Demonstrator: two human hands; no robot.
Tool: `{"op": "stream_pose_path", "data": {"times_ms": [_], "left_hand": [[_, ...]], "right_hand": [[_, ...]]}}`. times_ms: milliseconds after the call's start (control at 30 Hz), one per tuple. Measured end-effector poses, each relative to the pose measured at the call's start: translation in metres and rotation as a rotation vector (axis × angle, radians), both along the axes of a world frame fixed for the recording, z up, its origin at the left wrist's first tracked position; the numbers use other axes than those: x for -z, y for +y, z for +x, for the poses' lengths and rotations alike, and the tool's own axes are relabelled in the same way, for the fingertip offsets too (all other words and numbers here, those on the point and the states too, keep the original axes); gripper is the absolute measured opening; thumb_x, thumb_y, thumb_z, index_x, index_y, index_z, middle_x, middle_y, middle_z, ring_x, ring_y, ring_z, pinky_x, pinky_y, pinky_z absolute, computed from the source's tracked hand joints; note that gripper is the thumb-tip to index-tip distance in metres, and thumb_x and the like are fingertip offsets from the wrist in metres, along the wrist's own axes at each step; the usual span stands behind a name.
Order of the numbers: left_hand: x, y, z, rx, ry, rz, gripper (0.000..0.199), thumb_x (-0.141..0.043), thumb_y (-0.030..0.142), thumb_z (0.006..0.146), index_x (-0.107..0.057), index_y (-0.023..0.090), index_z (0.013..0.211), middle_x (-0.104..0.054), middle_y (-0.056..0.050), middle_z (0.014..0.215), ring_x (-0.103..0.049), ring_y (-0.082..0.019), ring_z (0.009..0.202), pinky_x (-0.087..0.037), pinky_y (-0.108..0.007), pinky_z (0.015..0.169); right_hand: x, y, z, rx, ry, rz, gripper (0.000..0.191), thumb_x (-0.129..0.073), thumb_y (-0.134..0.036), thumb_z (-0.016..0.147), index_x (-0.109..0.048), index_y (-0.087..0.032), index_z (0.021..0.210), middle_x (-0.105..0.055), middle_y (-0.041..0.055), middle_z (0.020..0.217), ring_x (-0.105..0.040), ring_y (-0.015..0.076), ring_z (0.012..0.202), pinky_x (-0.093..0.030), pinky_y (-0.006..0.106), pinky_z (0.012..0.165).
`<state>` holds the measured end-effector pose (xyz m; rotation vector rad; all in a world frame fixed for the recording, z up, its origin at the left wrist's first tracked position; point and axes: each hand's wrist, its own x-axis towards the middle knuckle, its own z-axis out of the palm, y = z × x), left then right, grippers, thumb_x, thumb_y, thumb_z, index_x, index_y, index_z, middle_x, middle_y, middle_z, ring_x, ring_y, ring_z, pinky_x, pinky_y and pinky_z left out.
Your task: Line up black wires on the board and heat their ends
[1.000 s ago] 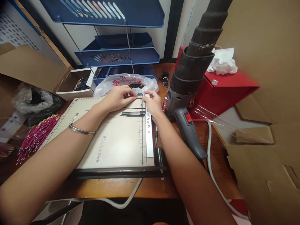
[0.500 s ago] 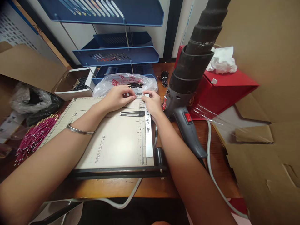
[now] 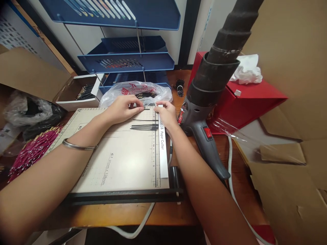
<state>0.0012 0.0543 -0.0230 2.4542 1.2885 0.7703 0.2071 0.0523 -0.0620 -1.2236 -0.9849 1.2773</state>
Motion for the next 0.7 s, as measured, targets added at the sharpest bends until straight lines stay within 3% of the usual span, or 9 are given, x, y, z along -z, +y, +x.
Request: {"op": "stream_pose_path", "data": {"times_ms": [700], "left_hand": [[0.0008,0.0005,0.0005,0.001,-0.029,-0.02,0.021,-0.068,0.035,0.091,-0.081,0.019,0.089,-0.075,-0.004,0.084,-0.06,-0.017,0.073,-0.05,-0.032,0.079]], "right_hand": [[-0.0026,-0.0032,-0.0018,-0.055,0.043,-0.051,0.036,-0.083,-0.024,0.056,-0.07,-0.022,0.09,-0.065,-0.0041,0.074,-0.059,0.0164,0.072,-0.046,0.036,0.074]]}}
